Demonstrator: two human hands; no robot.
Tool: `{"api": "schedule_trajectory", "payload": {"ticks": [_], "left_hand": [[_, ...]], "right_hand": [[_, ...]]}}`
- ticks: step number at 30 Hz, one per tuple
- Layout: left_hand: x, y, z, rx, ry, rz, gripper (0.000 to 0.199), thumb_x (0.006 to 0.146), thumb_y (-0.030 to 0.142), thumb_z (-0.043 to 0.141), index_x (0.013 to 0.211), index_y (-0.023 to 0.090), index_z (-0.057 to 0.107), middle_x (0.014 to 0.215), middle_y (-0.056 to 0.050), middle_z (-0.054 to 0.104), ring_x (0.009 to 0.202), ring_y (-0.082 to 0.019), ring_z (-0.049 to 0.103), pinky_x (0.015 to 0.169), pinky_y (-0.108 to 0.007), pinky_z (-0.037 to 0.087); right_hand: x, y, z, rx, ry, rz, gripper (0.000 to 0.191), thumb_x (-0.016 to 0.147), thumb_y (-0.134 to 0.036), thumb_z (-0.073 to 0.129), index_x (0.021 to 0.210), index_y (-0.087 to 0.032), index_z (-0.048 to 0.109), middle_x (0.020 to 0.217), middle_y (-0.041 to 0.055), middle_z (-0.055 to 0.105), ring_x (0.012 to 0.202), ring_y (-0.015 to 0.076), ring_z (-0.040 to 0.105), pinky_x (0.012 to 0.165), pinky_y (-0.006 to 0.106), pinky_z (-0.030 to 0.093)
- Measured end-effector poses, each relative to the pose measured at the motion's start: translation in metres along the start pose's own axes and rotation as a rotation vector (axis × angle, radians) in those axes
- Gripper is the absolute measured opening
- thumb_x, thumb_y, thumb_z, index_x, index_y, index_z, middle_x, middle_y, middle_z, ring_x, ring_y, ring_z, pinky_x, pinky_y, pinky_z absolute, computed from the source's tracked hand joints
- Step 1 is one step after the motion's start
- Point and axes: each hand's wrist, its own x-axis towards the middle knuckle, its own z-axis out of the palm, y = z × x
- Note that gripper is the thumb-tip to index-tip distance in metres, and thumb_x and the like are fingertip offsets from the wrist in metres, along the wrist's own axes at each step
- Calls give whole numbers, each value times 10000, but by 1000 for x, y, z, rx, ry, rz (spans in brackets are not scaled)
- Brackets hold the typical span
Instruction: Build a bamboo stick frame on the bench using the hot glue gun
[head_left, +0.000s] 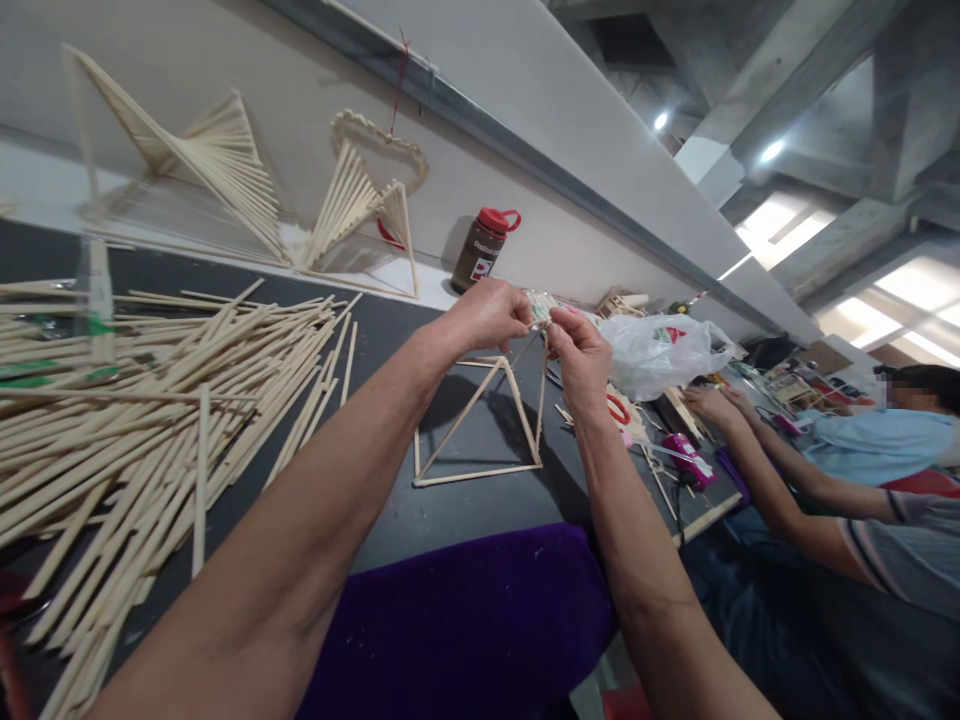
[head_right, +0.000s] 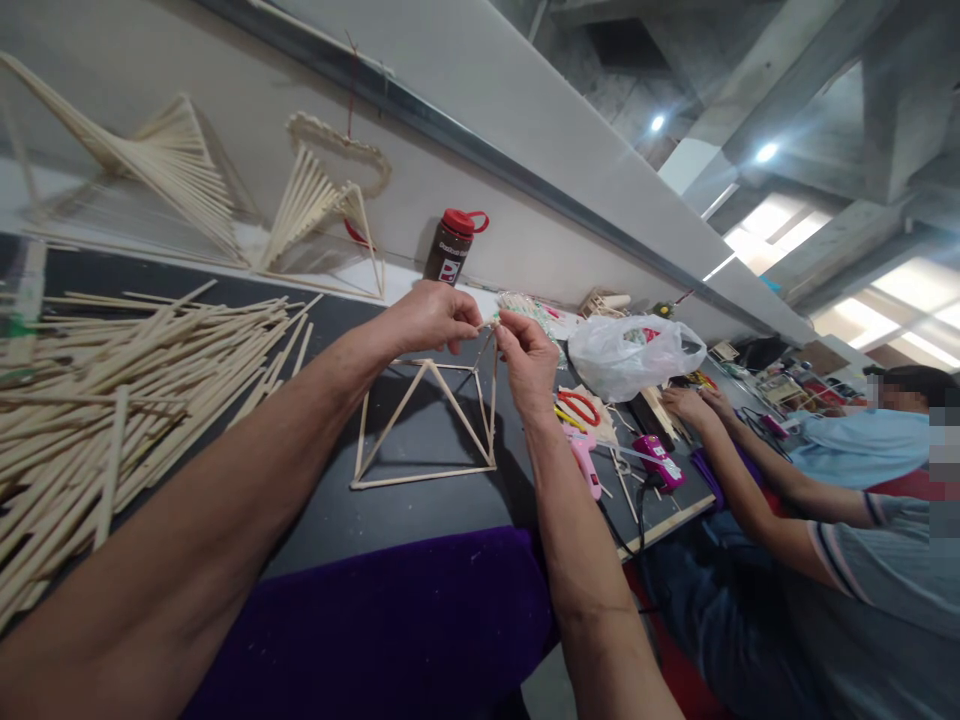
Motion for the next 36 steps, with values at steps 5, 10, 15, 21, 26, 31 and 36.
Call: {"api": "schedule_trajectory", "payload": {"ticks": [5, 10, 15, 21, 26, 31, 36], "left_hand": [[-1, 1, 0, 2, 15, 13, 74, 788, 111, 662, 783, 146, 728, 547, 2, 634, 550, -128, 655, 572, -223, 448], [-1, 1, -1, 0, 4, 44, 93, 769, 101, 648, 777, 133, 735, 570, -14, 641, 576, -162, 676, 588, -247, 467], [-1, 0, 0, -15, 0, 46, 94, 773, 94, 638, 763, 136, 721, 569, -9, 633, 555, -138, 663, 556, -229, 445], [-2, 1, 0, 2, -8, 71, 82, 764, 96, 654, 733, 147, 710, 553, 3, 619, 558, -126, 655, 564, -222, 435], [-3, 3, -1, 12, -7, 51, 104, 765, 93, 642, 760, 143, 733, 570, -12, 636, 586, -151, 669, 599, -243, 458], [-3, 5, -2, 19, -10, 43, 96, 779, 90, 646, 758, 143, 723, 570, -3, 645, 571, -133, 660, 592, -225, 453], [-3, 5, -2, 38, -16, 47, 101, 774, 87, 645, 759, 142, 729, 558, 0, 642, 565, -131, 660, 591, -222, 453]], "right_hand": [[0, 1, -1, -22, -1, -29, 303, 788, -424, 751, 1018, -228, 767, 850, -6, 734, 690, 112, 593, 676, 277, 508], [0, 0, 0, -19, -5, -46, 277, 796, -408, 751, 1006, -230, 771, 846, -11, 727, 687, 112, 586, 678, 281, 498], [0, 1, -1, -15, -11, -62, 264, 801, -387, 755, 1011, -229, 772, 838, -11, 722, 689, 111, 587, 719, 305, 509], [1, 3, -2, -15, -4, -75, 289, 793, -405, 761, 1033, -244, 774, 896, -7, 747, 738, 126, 631, 771, 327, 539], [1, 3, -2, -28, 0, -76, 298, 790, -407, 761, 1040, -244, 775, 877, -7, 751, 741, 130, 643, 793, 340, 549], [0, 1, -2, -42, -10, -71, 301, 805, -395, 745, 1059, -235, 771, 822, -14, 736, 710, 126, 629, 765, 327, 544], [0, 0, -2, -38, -1, -80, 294, 795, -390, 761, 1046, -237, 775, 837, -13, 743, 711, 123, 631, 753, 315, 542]]}}
